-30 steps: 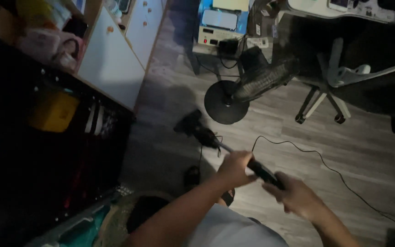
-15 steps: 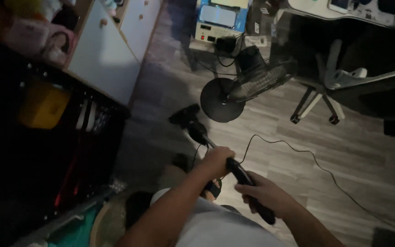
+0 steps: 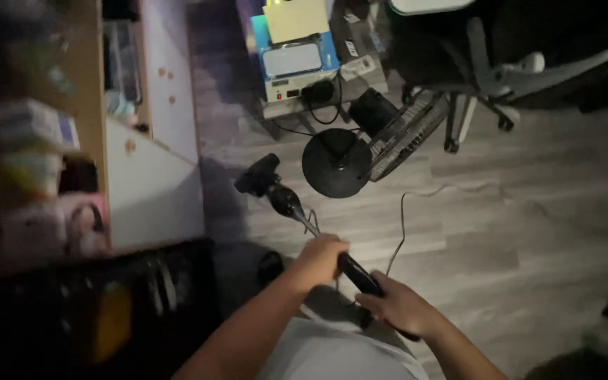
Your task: The person is vacuuming the wooden floor in a bedroom, moving around furniture and a fan.
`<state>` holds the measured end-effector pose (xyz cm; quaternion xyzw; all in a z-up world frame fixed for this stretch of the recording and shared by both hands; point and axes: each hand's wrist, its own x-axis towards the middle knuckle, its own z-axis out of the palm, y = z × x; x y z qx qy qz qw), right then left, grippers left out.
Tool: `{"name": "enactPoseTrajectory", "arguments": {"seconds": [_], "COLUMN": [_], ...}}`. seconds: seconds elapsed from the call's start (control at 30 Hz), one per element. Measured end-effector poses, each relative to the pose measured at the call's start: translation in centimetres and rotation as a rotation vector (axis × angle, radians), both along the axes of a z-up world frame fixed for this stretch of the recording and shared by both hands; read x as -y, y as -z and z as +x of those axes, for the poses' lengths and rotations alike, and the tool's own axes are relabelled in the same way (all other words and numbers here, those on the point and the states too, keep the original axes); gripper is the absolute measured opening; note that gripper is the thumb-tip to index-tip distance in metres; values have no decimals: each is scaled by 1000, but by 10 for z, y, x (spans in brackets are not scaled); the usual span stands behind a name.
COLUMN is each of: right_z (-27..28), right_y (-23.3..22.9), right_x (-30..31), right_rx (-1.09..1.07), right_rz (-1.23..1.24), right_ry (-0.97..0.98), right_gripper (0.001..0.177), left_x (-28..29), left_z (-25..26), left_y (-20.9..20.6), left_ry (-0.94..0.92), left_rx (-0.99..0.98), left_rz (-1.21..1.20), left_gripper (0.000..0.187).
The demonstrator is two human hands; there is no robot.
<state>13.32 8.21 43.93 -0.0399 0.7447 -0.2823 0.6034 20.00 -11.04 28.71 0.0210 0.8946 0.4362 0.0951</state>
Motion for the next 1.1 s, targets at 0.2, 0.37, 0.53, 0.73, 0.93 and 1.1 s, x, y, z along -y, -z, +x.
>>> {"name": "enactPoseTrajectory", "arguments": {"seconds": [0.2,0.37,0.53,0.73,0.93,1.1], "right_z": [49,87,129,149,122,105], "right_y": [-43,-58,-33,-28,-59,-67], "right_x": [-6,-55,-113,-130,-78,-51], "right_rx": [125,173,169,25,32,-3], "right_rz": [287,488,626,597,489,341], "right_ry": [273,435,322,557,940,1144], "right_gripper": [40,40,43,41,41,38], "left_x": [-18,-106,-130,-170,-165,-213], "left_z": [5,40,36,29,-9,-30], "left_y": [-32,36,-24,-4,-4,81], "left_ry": [311,424,732,816,740,423], "left_rx": [134,-21,321,225,123,818], "left_rz": [17,142,262,303,285,542], "left_gripper": [37,31,15,16,17,12]}}
